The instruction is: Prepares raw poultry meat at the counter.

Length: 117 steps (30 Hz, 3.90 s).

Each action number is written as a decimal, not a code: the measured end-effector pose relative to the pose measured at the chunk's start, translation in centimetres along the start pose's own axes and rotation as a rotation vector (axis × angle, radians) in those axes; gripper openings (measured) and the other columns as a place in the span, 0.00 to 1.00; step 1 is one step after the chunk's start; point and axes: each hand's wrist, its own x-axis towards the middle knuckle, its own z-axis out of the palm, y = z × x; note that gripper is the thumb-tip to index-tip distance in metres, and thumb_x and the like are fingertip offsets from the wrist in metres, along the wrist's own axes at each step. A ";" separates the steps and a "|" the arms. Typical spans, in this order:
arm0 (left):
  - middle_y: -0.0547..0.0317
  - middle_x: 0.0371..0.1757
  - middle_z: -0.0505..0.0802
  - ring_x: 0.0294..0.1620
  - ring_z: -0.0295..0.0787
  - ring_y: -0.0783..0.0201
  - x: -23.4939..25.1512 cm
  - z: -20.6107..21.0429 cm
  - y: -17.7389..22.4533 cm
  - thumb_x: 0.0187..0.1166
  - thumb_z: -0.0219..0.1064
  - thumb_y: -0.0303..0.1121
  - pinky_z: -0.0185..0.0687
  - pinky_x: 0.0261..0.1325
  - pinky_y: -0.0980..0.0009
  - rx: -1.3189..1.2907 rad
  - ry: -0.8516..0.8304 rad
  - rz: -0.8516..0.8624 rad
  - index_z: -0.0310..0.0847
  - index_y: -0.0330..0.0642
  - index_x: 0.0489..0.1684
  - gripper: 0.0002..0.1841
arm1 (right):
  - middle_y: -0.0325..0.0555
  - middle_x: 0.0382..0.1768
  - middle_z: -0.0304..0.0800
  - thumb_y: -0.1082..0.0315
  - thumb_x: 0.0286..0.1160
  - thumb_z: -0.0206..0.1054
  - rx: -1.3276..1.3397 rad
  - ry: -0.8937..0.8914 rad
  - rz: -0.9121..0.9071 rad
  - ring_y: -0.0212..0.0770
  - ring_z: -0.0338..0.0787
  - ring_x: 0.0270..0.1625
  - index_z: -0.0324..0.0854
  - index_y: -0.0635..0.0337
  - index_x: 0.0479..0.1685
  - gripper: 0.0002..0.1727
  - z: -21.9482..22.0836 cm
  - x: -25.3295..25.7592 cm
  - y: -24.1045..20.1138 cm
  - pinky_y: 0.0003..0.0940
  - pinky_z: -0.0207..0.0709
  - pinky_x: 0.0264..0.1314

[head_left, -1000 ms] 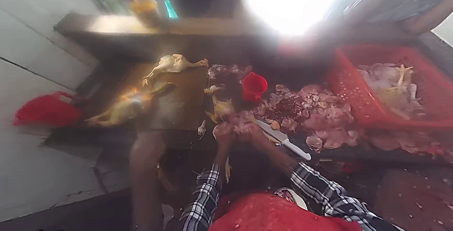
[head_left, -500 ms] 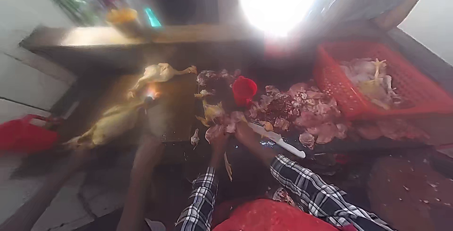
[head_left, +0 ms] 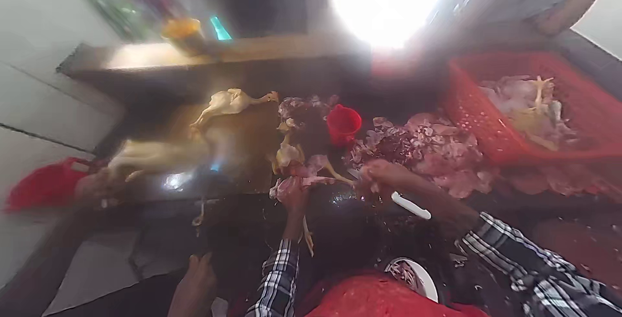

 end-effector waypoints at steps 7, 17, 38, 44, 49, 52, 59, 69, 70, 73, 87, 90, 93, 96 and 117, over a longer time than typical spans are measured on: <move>0.52 0.59 0.95 0.66 0.89 0.46 -1.9 0.7 -0.7 0.67 0.74 0.46 0.75 0.71 0.35 0.000 0.069 0.004 0.93 0.49 0.54 0.19 | 0.52 0.52 0.92 0.62 0.91 0.52 -0.488 0.297 -0.374 0.47 0.91 0.53 0.87 0.60 0.57 0.18 -1.2 13.2 -3.8 0.52 0.83 0.62; 0.53 0.51 0.97 0.60 0.92 0.49 -0.7 0.8 -1.0 0.63 0.76 0.47 0.80 0.67 0.40 -0.011 0.143 0.050 0.93 0.48 0.42 0.16 | 0.58 0.61 0.89 0.69 0.87 0.52 -0.889 0.097 -0.308 0.61 0.88 0.66 0.86 0.61 0.58 0.17 10.7 15.9 8.4 0.63 0.82 0.65; 0.51 0.54 0.96 0.64 0.90 0.46 -0.7 1.1 -0.4 0.67 0.72 0.46 0.75 0.71 0.36 -0.050 0.121 0.010 0.93 0.47 0.46 0.17 | 0.49 0.70 0.87 0.64 0.88 0.52 -0.723 0.346 -0.351 0.47 0.83 0.76 0.84 0.51 0.71 0.20 -7.2 17.6 0.6 0.52 0.72 0.82; 0.50 0.54 0.96 0.64 0.90 0.46 -0.6 1.0 -1.4 0.67 0.73 0.45 0.74 0.73 0.38 -0.068 0.134 0.040 0.93 0.44 0.46 0.17 | 0.67 0.68 0.85 0.63 0.87 0.55 -0.900 0.135 0.284 0.65 0.81 0.75 0.83 0.70 0.62 0.20 -7.9 25.3 0.1 0.70 0.70 0.74; 0.49 0.55 0.95 0.66 0.89 0.45 -0.5 1.0 -1.8 0.67 0.74 0.46 0.74 0.74 0.38 -0.106 0.105 0.046 0.93 0.44 0.46 0.18 | 0.53 0.43 0.91 0.54 0.93 0.51 -0.549 0.059 -0.057 0.45 0.90 0.38 0.86 0.62 0.57 0.23 -8.2 20.5 -3.2 0.49 0.85 0.43; 0.48 0.55 0.95 0.65 0.90 0.44 -0.6 1.0 -1.5 0.67 0.73 0.47 0.75 0.73 0.39 -0.099 0.108 0.066 0.92 0.43 0.47 0.19 | 0.52 0.43 0.90 0.58 0.90 0.57 -0.275 0.053 0.138 0.43 0.88 0.37 0.82 0.62 0.63 0.18 -1.6 14.7 -1.6 0.43 0.84 0.44; 0.46 0.56 0.95 0.67 0.88 0.43 -0.2 0.9 -1.5 0.67 0.74 0.46 0.73 0.74 0.38 -0.100 0.077 0.056 0.91 0.42 0.51 0.20 | 0.52 0.45 0.95 0.56 0.93 0.47 0.371 -0.017 0.163 0.44 0.96 0.41 0.80 0.65 0.63 0.23 8.2 10.4 15.6 0.41 0.91 0.46; 0.45 0.57 0.94 0.62 0.91 0.45 -2.7 -1.7 0.8 0.82 0.68 0.42 0.81 0.68 0.39 -0.162 -0.161 0.127 0.90 0.42 0.58 0.16 | 0.49 0.65 0.89 0.49 0.86 0.54 -0.821 0.490 0.044 0.54 0.86 0.71 0.84 0.45 0.69 0.23 3.2 -6.1 23.1 0.60 0.78 0.73; 0.45 0.58 0.94 0.63 0.90 0.46 -2.9 -1.9 1.3 0.83 0.67 0.44 0.80 0.71 0.40 -0.188 -0.222 0.117 0.89 0.41 0.60 0.18 | 0.51 0.72 0.84 0.49 0.83 0.58 -0.847 0.543 0.049 0.56 0.80 0.77 0.79 0.44 0.77 0.26 2.1 -6.3 22.4 0.60 0.71 0.79; 0.45 0.61 0.92 0.65 0.89 0.49 -3.2 -3.1 2.6 0.84 0.64 0.51 0.78 0.74 0.44 -0.293 -0.438 0.024 0.86 0.39 0.64 0.25 | 0.60 0.76 0.78 0.53 0.79 0.66 -0.882 0.493 0.045 0.66 0.75 0.79 0.71 0.42 0.85 0.32 0.0 -4.5 23.4 0.68 0.69 0.77; 0.51 0.52 0.92 0.50 0.88 0.61 -2.4 -5.4 1.2 0.84 0.66 0.46 0.84 0.58 0.57 -0.828 -0.649 -0.245 0.86 0.38 0.60 0.20 | 0.51 0.32 0.82 0.38 0.92 0.43 -0.198 -0.023 0.229 0.45 0.80 0.26 0.80 0.54 0.67 0.33 5.5 -4.5 18.0 0.48 0.78 0.33; 0.53 0.44 0.92 0.43 0.87 0.62 -2.8 -5.0 0.9 0.83 0.67 0.45 0.84 0.52 0.58 -0.830 -0.610 -0.228 0.88 0.38 0.51 0.18 | 0.50 0.31 0.82 0.36 0.92 0.40 -0.266 -0.061 0.255 0.45 0.80 0.25 0.81 0.57 0.60 0.35 7.0 -3.1 19.1 0.46 0.79 0.30; 0.54 0.38 0.93 0.42 0.89 0.59 -3.1 -4.2 0.4 0.84 0.65 0.47 0.83 0.55 0.54 -0.711 -0.526 -0.140 0.90 0.39 0.38 0.19 | 0.48 0.31 0.82 0.36 0.91 0.41 -0.251 -0.085 0.270 0.42 0.79 0.23 0.82 0.57 0.61 0.36 7.3 -1.7 18.6 0.44 0.78 0.28; 0.49 0.60 0.93 0.66 0.87 0.56 -4.6 -4.5 0.4 0.86 0.63 0.43 0.77 0.76 0.52 -0.590 -0.378 -0.041 0.90 0.39 0.58 0.17 | 0.49 0.30 0.81 0.34 0.91 0.40 -0.284 -0.121 0.272 0.43 0.79 0.23 0.81 0.58 0.60 0.37 7.4 0.5 17.4 0.44 0.77 0.28; 0.43 0.77 0.82 0.77 0.79 0.47 -2.9 -3.8 -2.3 0.82 0.64 0.45 0.74 0.79 0.46 -0.279 -0.357 -0.062 0.85 0.40 0.67 0.23 | 0.38 0.19 0.71 0.30 0.87 0.40 0.035 -0.203 0.236 0.35 0.69 0.14 0.78 0.52 0.49 0.35 13.0 10.3 13.5 0.33 0.68 0.15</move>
